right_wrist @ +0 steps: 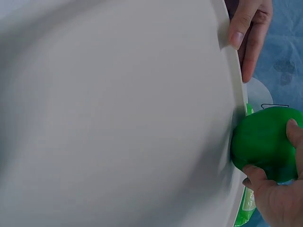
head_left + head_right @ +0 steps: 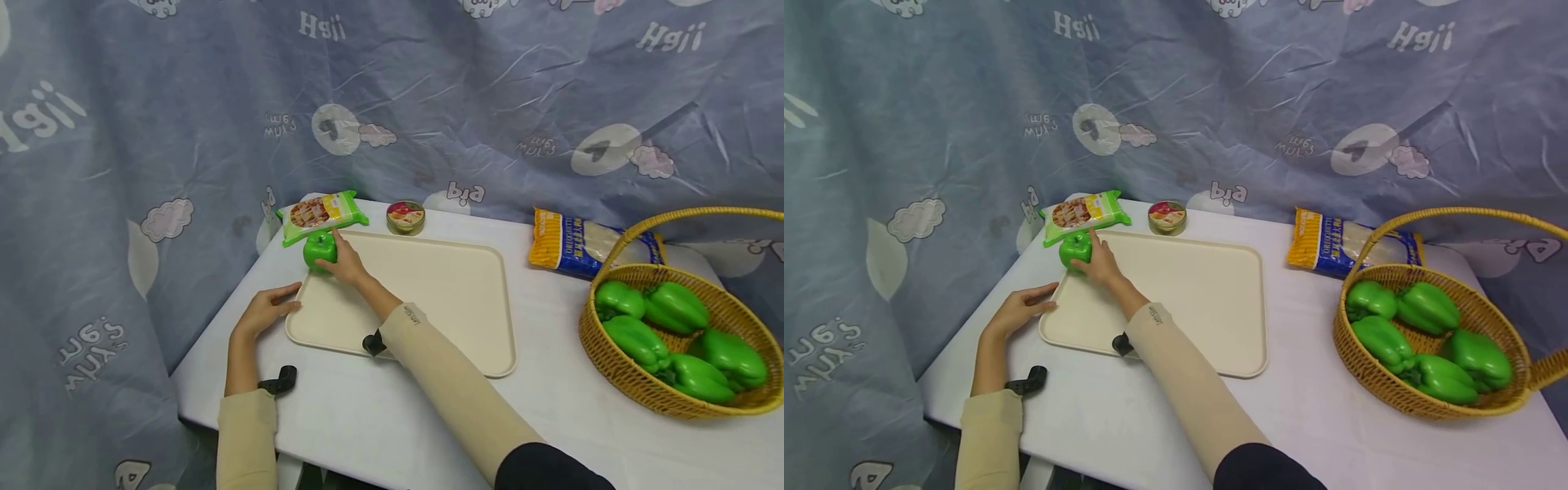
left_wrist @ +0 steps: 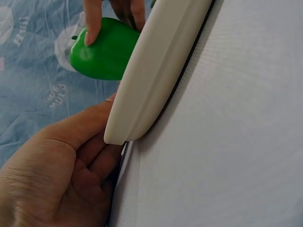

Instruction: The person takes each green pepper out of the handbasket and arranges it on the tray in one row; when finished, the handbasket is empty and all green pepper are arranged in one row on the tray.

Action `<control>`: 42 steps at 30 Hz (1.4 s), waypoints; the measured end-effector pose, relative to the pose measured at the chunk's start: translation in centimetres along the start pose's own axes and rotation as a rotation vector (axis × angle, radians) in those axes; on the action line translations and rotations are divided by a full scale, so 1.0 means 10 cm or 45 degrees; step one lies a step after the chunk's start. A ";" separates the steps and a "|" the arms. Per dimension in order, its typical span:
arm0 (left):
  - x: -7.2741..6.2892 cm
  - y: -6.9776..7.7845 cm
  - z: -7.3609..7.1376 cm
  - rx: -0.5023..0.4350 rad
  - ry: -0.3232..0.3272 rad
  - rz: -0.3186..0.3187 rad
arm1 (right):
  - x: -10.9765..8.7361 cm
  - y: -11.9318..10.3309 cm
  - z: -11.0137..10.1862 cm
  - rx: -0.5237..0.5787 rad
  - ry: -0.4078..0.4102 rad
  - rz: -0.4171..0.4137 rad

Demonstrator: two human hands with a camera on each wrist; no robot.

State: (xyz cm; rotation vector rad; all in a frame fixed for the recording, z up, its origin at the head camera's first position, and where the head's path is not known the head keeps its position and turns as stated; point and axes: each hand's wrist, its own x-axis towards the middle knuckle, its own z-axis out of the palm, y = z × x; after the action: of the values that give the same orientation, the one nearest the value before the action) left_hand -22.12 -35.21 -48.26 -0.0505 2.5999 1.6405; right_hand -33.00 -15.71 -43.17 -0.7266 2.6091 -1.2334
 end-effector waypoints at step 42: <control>-0.01 0.00 0.01 0.031 0.006 0.008 | -0.46 -0.14 -0.51 0.431 0.210 0.033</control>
State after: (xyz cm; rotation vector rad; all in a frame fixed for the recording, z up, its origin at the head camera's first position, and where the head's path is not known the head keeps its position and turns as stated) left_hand -21.98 -35.08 -48.27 -0.0453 2.6252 1.6124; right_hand -30.22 -10.73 -39.05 -0.5459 2.4235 -1.7343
